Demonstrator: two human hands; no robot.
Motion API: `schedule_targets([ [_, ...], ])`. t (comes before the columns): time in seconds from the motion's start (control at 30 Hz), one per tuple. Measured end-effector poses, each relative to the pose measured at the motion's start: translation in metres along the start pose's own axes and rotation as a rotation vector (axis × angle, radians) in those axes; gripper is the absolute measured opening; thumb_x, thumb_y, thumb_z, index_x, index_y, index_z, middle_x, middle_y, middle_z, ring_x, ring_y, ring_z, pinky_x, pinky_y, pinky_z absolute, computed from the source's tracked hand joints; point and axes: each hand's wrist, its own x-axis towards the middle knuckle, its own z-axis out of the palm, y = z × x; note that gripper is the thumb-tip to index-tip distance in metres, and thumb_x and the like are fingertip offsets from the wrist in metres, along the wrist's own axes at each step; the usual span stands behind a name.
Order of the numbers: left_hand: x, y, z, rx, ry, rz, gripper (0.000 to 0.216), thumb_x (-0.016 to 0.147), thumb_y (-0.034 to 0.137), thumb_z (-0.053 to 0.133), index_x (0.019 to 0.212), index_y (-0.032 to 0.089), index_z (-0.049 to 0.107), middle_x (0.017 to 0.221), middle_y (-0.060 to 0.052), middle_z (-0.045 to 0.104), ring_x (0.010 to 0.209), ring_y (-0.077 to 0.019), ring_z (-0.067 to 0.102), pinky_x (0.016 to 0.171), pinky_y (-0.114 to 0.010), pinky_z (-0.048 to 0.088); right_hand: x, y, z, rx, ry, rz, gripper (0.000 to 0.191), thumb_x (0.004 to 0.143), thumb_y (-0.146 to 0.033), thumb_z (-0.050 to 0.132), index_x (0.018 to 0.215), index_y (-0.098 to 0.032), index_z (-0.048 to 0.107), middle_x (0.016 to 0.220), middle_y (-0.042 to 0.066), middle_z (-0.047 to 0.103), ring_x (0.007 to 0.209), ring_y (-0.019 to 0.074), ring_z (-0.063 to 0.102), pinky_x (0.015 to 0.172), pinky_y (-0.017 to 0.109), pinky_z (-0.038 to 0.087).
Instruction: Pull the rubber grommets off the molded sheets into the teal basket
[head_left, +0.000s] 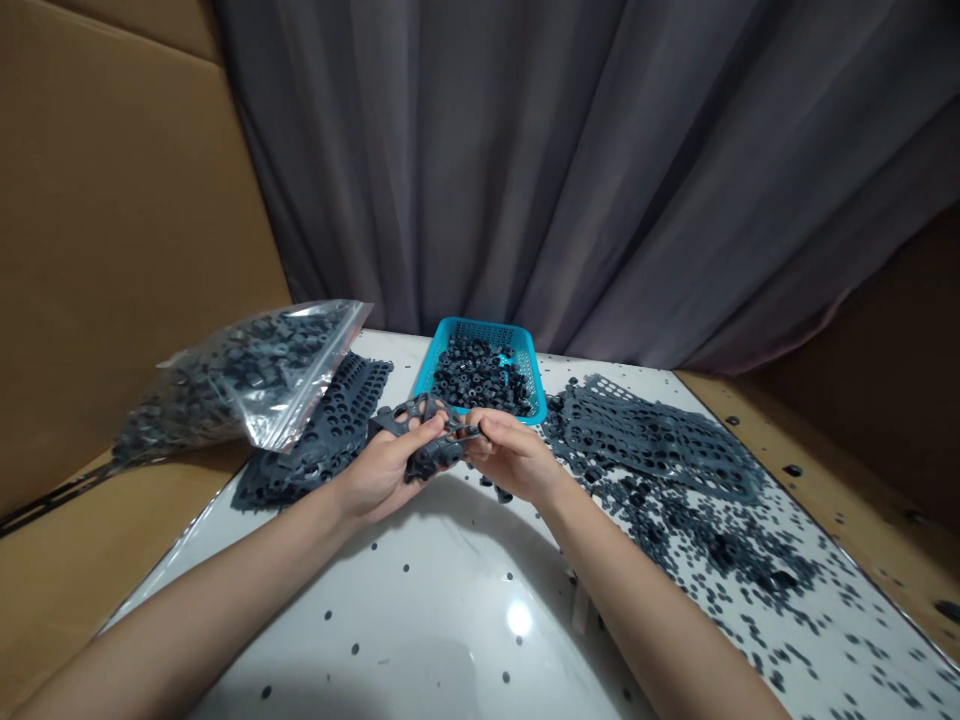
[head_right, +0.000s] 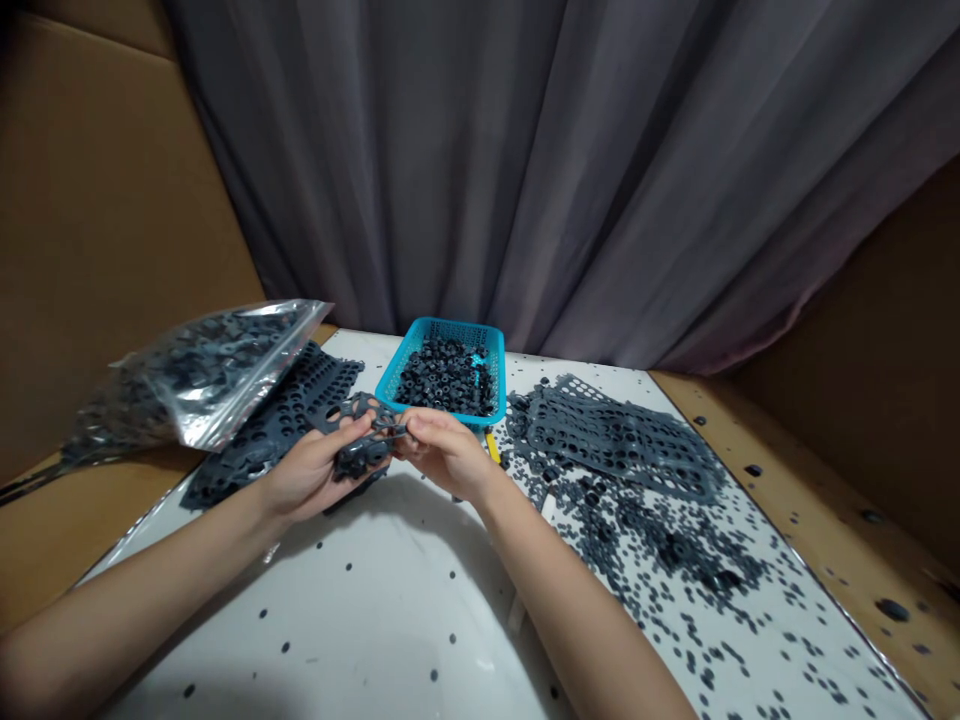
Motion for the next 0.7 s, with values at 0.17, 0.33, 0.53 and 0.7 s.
schedule_targets([
  [0.17, 0.001, 0.006, -0.001, -0.071, 0.076, 0.027, 0.008, 0.073, 0.011, 0.072, 0.074, 0.013, 0.064, 0.065, 0.000, 0.063, 0.064, -0.0103, 0.061, 0.062, -0.020, 0.053, 0.000, -0.010, -0.002, 0.131, -0.058, -0.131, 0.043, 0.085, -0.037, 0.053, 0.053, -0.018, 0.032, 0.054, -0.004, 0.025, 0.052, 0.0117, 0.026, 0.055, 0.027, 0.026],
  [0.33, 0.005, 0.010, -0.003, -0.014, 0.154, 0.107, 0.009, 0.082, 0.008, 0.061, 0.074, 0.012, 0.065, 0.065, 0.000, 0.063, 0.062, -0.0087, 0.061, 0.061, -0.018, 0.053, -0.004, -0.025, -0.009, 0.056, -0.095, -0.187, 0.043, 0.088, -0.044, 0.048, 0.056, -0.019, 0.035, 0.057, -0.003, 0.028, 0.055, 0.0127, 0.028, 0.057, 0.027, 0.026],
  [0.53, 0.004, 0.007, 0.003, -0.020, 0.198, 0.102, 0.021, 0.088, 0.007, 0.050, 0.074, 0.013, 0.065, 0.068, -0.001, 0.067, 0.061, -0.0091, 0.063, 0.057, -0.017, 0.053, -0.006, -0.025, -0.010, 0.006, -0.113, -0.147, 0.048, 0.088, -0.055, 0.045, 0.058, -0.019, 0.040, 0.059, -0.004, 0.029, 0.054, 0.0120, 0.028, 0.058, 0.028, 0.026],
  [0.7, 0.002, 0.007, 0.007, -0.045, 0.202, 0.102, 0.021, 0.087, 0.006, 0.052, 0.073, 0.014, 0.065, 0.068, 0.000, 0.068, 0.062, -0.0093, 0.064, 0.059, -0.018, 0.054, -0.005, -0.024, -0.007, 0.024, -0.081, -0.103, 0.053, 0.089, -0.061, 0.038, 0.057, -0.019, 0.043, 0.057, -0.004, 0.027, 0.054, 0.0122, 0.029, 0.059, 0.029, 0.028],
])
